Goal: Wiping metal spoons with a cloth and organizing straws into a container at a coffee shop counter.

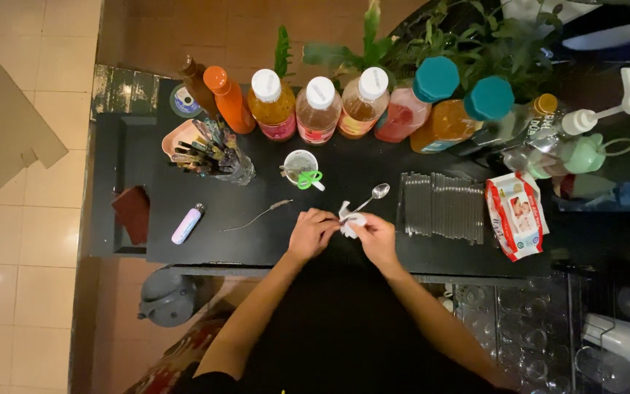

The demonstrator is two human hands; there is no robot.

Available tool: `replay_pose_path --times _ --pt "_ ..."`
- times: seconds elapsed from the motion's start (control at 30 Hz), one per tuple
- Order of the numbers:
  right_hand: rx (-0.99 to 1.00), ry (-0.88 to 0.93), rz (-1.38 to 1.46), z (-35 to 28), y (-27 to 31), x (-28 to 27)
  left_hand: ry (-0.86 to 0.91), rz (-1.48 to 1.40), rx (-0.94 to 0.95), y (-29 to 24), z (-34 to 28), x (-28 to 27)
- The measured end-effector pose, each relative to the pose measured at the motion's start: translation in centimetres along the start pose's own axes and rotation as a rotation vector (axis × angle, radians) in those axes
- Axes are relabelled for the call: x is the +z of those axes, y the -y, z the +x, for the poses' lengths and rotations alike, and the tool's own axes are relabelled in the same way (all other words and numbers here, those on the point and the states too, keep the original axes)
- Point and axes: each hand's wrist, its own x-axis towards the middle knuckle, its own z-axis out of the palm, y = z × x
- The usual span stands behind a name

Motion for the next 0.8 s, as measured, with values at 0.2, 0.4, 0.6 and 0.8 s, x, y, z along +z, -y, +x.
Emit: replay_pose_path --times 0.2,0.4,0.6,0.8 --pt "0.033 0.151 -0.201 0.0 5.4 0.2 0.01 0.058 0.017 0.9 -0.6 0.6" --pt "-0.198 0.104 -0.362 0.6 4.0 1.1 0.032 0.06 0.019 0.8 -0.7 0.5" --pt "-0.125 0.173 -0.241 0.5 3.1 0.7 0.031 0.041 0.011 0.0 -0.2 -0.2" --pt "-0.207 0.055 -0.24 -0.5 8.4 1.6 -0.022 -0.01 -0.012 1.0 -0.6 0.5"
